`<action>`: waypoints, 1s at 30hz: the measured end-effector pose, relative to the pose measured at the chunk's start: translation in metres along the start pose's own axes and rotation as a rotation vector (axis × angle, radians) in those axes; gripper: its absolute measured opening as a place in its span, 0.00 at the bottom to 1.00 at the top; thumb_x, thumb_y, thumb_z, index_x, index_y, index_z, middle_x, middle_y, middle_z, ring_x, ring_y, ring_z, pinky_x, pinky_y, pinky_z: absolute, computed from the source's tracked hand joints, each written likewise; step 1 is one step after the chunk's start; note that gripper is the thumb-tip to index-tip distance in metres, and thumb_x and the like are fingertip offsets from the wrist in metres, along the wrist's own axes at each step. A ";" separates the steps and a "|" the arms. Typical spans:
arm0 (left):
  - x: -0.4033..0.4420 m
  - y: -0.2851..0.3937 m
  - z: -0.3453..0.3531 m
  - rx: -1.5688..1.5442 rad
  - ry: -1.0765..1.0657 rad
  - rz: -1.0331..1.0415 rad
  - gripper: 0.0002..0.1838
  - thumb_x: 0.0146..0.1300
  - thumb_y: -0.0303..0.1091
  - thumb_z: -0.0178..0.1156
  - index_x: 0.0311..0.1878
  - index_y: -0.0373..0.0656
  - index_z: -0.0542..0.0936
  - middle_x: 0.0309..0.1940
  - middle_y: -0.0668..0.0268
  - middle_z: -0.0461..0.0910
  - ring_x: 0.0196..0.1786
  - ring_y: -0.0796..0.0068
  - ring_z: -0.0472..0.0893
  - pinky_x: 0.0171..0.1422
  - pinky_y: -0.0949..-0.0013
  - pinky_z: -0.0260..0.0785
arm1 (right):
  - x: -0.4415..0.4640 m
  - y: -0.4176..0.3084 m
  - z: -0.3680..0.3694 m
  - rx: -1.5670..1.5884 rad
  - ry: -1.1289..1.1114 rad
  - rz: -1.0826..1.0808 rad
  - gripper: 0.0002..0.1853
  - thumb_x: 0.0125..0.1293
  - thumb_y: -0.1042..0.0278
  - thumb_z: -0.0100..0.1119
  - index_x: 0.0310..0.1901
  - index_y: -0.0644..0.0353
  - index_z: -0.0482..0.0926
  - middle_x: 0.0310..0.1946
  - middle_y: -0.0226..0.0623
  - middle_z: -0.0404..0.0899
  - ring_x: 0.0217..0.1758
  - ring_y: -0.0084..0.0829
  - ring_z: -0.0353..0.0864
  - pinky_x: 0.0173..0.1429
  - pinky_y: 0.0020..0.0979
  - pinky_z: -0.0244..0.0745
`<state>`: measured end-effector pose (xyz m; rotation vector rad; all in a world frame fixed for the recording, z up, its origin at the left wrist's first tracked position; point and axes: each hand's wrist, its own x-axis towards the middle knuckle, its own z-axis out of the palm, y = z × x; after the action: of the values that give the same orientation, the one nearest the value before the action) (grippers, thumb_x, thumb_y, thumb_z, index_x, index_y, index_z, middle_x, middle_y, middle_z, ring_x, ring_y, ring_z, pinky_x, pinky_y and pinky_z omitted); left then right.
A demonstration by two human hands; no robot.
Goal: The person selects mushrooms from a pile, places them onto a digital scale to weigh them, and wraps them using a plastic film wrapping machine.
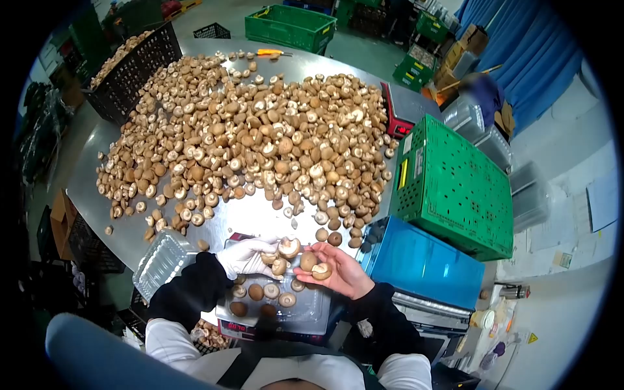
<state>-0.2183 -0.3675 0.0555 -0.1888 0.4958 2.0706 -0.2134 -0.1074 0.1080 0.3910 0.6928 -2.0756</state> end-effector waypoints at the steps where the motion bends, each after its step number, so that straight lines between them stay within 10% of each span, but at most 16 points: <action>1: -0.005 -0.006 0.001 0.043 0.006 0.013 0.28 0.66 0.29 0.50 0.69 0.38 0.59 0.61 0.53 0.69 0.54 0.61 0.79 0.52 0.53 0.79 | -0.004 0.005 0.000 -0.008 0.021 0.002 0.13 0.76 0.61 0.37 0.49 0.58 0.71 0.61 0.37 0.66 0.62 0.66 0.67 0.67 0.61 0.64; 9: -0.026 -0.069 0.017 0.720 0.113 0.130 0.23 0.60 0.23 0.53 0.61 0.37 0.71 0.53 0.65 0.74 0.55 0.75 0.74 0.62 0.71 0.66 | -0.043 0.064 -0.022 -0.239 0.133 -0.029 0.16 0.75 0.67 0.39 0.59 0.63 0.68 0.57 0.39 0.69 0.58 0.31 0.74 0.64 0.43 0.72; 11: -0.025 -0.089 0.019 1.260 0.151 0.495 0.20 0.60 0.22 0.56 0.57 0.39 0.75 0.51 0.58 0.75 0.53 0.70 0.76 0.58 0.69 0.68 | -0.047 0.078 -0.021 -0.307 0.201 -0.005 0.16 0.74 0.69 0.40 0.61 0.61 0.68 0.54 0.33 0.70 0.48 0.23 0.76 0.58 0.31 0.74; 17: -0.029 -0.121 0.027 1.899 0.249 0.702 0.24 0.51 0.21 0.58 0.55 0.45 0.77 0.52 0.56 0.72 0.46 0.52 0.73 0.53 0.55 0.67 | -0.051 0.098 -0.021 -0.817 0.241 -0.109 0.21 0.72 0.71 0.47 0.65 0.57 0.66 0.63 0.31 0.65 0.52 0.19 0.68 0.56 0.19 0.66; 19: -0.033 -0.121 0.030 1.920 0.226 0.673 0.25 0.49 0.23 0.61 0.55 0.46 0.77 0.52 0.57 0.72 0.50 0.51 0.73 0.56 0.53 0.66 | -0.056 0.091 -0.020 -0.846 0.261 -0.065 0.21 0.72 0.71 0.45 0.65 0.57 0.66 0.66 0.36 0.64 0.65 0.27 0.66 0.66 0.26 0.63; 23: -0.046 -0.112 0.042 1.677 0.347 0.919 0.24 0.49 0.17 0.60 0.53 0.40 0.76 0.53 0.54 0.73 0.53 0.51 0.75 0.58 0.57 0.68 | -0.066 0.086 -0.031 -0.726 0.309 -0.003 0.19 0.73 0.71 0.47 0.64 0.58 0.67 0.58 0.33 0.70 0.58 0.22 0.71 0.58 0.25 0.70; 25: -0.054 -0.115 0.028 1.497 0.553 1.003 0.17 0.54 0.17 0.58 0.49 0.37 0.78 0.46 0.54 0.77 0.49 0.54 0.79 0.54 0.61 0.72 | -0.068 0.085 -0.025 -0.743 0.321 -0.120 0.17 0.71 0.70 0.50 0.61 0.59 0.70 0.38 0.25 0.74 0.40 0.15 0.69 0.49 0.18 0.66; 30: -0.075 -0.120 0.021 1.542 0.826 0.940 0.16 0.54 0.19 0.62 0.47 0.37 0.79 0.45 0.57 0.76 0.49 0.57 0.78 0.53 0.64 0.71 | -0.062 0.093 -0.033 -1.047 0.315 -0.210 0.14 0.69 0.70 0.53 0.54 0.61 0.73 0.36 0.29 0.74 0.38 0.17 0.71 0.45 0.19 0.68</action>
<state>-0.0761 -0.3627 0.0667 0.1850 2.8826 1.6574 -0.1009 -0.0892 0.0831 0.0281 1.9225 -1.5501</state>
